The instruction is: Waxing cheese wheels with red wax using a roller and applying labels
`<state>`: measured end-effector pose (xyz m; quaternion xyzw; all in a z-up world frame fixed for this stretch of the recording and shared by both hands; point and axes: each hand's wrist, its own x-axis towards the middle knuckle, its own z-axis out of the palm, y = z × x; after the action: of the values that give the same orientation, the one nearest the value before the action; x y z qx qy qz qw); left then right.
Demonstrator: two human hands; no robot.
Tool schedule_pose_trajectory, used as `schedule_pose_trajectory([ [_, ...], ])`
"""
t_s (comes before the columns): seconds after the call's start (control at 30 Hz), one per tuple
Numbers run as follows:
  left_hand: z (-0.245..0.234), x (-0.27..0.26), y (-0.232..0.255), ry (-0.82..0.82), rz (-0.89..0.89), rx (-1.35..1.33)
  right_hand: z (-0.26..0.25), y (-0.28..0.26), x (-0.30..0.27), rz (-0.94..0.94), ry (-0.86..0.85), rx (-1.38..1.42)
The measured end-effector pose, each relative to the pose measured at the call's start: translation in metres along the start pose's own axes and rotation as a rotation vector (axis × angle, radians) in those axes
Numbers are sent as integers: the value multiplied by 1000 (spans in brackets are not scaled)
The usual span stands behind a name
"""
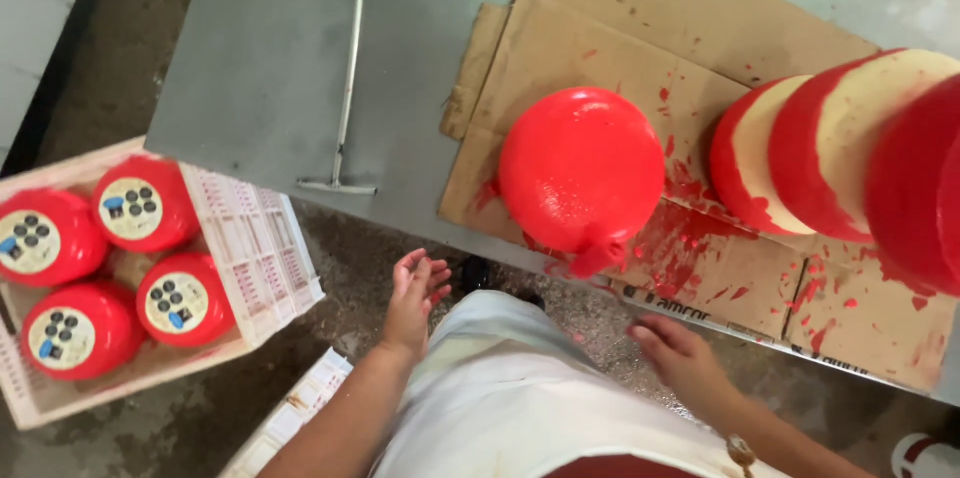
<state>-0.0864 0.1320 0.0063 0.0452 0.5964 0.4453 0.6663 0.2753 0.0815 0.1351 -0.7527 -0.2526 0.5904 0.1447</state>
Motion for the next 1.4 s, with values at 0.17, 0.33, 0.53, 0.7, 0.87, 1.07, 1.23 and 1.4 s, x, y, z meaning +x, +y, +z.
schedule_pose_trajectory([
  [0.17, 1, 6, -3, -6, -19, 23, -25, -73, -45, -19, 169, -218],
  [0.33, 17, 13, -13, -118, -19, 142, -14, -130, 27, -820, 355, -351],
  [0.53, 45, 16, -5, -178, 5, 207, 1, -123, 72, -777, 408, -463],
  [0.7, 42, 21, -10, -171, -9, 206, -32, -27, 21, -654, 494, -324],
  [0.87, 33, 16, -21, -149, -53, 242, -31, -73, 51, -614, 527, -184],
  [1.07, 33, 14, -12, -160, -15, 276, -34, -98, 130, -738, 469, 13],
  [1.23, 31, 12, -2, -136, -18, 277, -29, -41, 12, -446, 544, 30],
  [1.4, 21, 5, 3, -56, -23, 196, 4, -8, -15, 150, 229, 437],
])
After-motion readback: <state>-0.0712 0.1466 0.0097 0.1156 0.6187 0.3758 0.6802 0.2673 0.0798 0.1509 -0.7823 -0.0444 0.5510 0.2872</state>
